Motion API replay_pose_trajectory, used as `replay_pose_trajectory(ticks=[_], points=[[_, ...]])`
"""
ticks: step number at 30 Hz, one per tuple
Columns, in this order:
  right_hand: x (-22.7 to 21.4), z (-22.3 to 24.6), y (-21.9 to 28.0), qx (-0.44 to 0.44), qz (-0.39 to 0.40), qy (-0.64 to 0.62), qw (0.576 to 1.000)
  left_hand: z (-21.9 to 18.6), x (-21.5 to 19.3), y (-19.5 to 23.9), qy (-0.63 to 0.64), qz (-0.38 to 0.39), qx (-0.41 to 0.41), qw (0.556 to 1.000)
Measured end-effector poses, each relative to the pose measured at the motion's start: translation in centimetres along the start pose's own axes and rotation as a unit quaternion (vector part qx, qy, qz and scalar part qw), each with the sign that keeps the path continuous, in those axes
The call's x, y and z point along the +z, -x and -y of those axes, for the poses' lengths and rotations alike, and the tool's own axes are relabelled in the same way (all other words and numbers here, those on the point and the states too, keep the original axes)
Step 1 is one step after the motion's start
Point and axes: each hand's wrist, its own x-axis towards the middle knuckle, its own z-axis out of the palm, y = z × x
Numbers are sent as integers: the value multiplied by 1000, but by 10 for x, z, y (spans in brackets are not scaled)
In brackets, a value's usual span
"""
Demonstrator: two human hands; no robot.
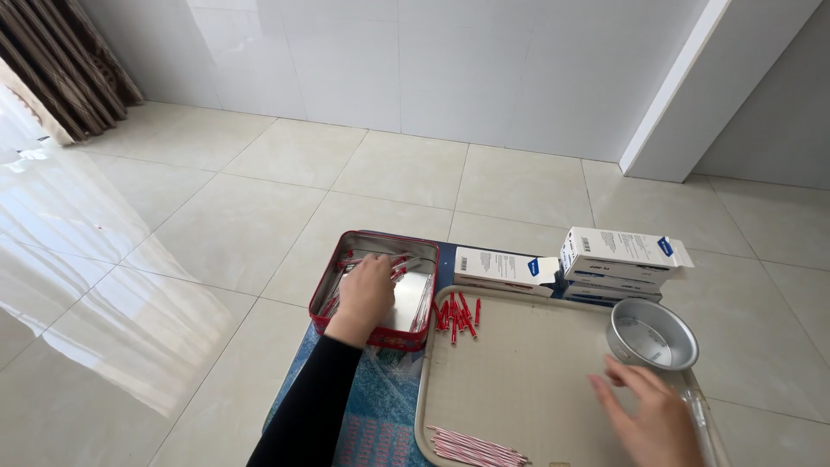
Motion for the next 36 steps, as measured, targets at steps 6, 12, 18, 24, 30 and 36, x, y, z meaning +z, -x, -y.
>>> replay_pose_trajectory(ticks=[6,12,18,24,30,36], points=[[15,17,-16,-167,-27,1,986,21,22,-39,-138,7,-105,985],[16,33,-13,-216,-62,-58,973,15,2,-3,-130,-104,-44,985],[0,70,-3,-426,-210,-44,879,-61,-17,68,72,-221,252,939],[13,71,-1,-491,-140,-67,857,-95,21,106,240,-12,322,916],[16,69,3,-457,-25,-135,879,-99,26,113,319,23,307,896],[10,62,2,-397,-7,-166,903,-88,7,114,409,15,223,885]])
